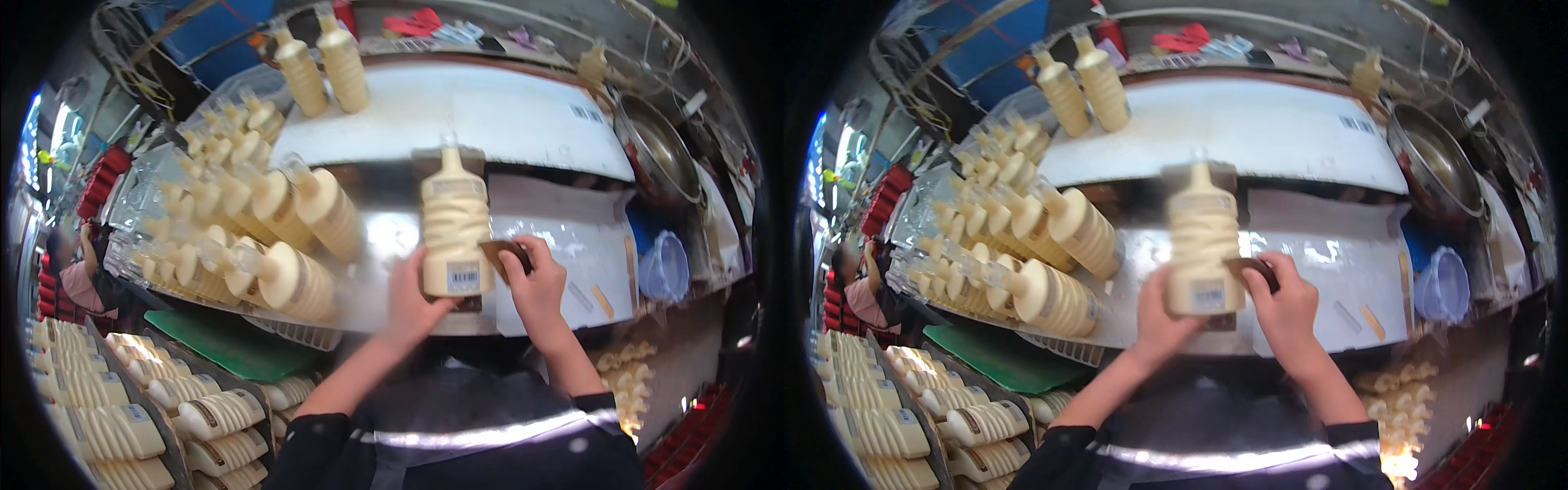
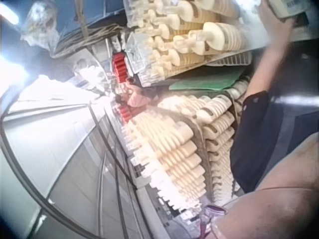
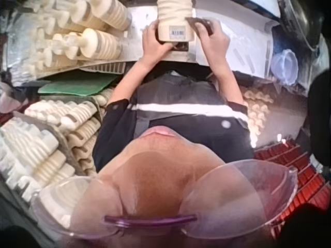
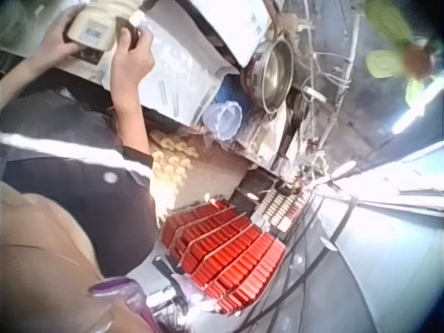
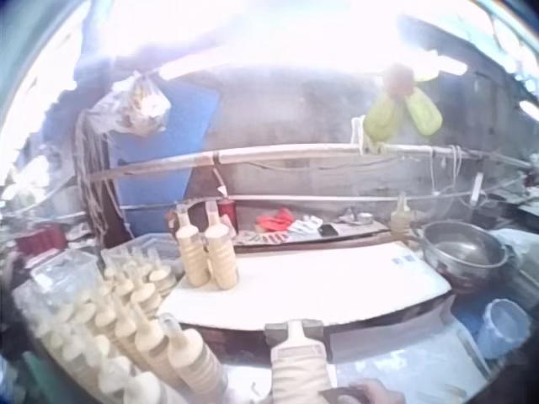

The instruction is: The person repeatedly picks up cream-colored plastic bottles from a tray, applies a rectangular label to the side of each bottle, smooths it down, and places the labeled bottle on a nearby surface. The process is repeated for multiple bottles in a continuous loop.

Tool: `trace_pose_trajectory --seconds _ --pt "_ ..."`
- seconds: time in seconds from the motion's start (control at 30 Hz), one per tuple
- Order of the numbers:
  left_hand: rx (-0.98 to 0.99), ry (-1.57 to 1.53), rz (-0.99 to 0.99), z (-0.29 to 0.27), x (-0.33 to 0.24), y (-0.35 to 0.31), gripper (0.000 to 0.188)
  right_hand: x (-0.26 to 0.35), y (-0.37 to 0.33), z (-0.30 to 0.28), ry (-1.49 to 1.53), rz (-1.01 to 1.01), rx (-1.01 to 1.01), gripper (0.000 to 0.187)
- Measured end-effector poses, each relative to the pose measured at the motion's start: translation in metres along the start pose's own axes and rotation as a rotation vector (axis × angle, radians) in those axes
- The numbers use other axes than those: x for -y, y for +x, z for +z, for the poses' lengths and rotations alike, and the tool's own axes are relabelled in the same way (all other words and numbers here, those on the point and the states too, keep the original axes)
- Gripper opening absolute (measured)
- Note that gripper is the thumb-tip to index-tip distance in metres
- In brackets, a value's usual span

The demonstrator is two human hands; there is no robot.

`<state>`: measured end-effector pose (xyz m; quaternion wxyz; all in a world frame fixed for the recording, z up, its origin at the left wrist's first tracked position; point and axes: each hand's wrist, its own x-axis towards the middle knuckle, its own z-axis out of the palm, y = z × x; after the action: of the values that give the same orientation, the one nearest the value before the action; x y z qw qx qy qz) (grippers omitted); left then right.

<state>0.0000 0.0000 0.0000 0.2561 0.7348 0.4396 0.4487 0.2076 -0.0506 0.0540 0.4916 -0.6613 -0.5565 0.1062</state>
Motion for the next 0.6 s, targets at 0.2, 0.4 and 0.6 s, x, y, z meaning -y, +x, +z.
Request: trace_pose_trajectory --seconds 0.2,0.4,0.6 --pt "-0.060 0.059 0.028 0.010 -0.001 -0.017 0.080 0.029 -0.013 0.001 -0.128 -0.662 0.149 0.028" --pt "-0.024 0.010 -0.057 0.013 0.006 -0.020 0.078 0.043 -0.016 0.000 -0.269 -0.437 0.239 0.021" --pt "0.147 -0.467 -0.404 0.009 0.014 -0.024 0.084 0.005 -0.009 0.000 0.052 0.198 0.155 0.025"
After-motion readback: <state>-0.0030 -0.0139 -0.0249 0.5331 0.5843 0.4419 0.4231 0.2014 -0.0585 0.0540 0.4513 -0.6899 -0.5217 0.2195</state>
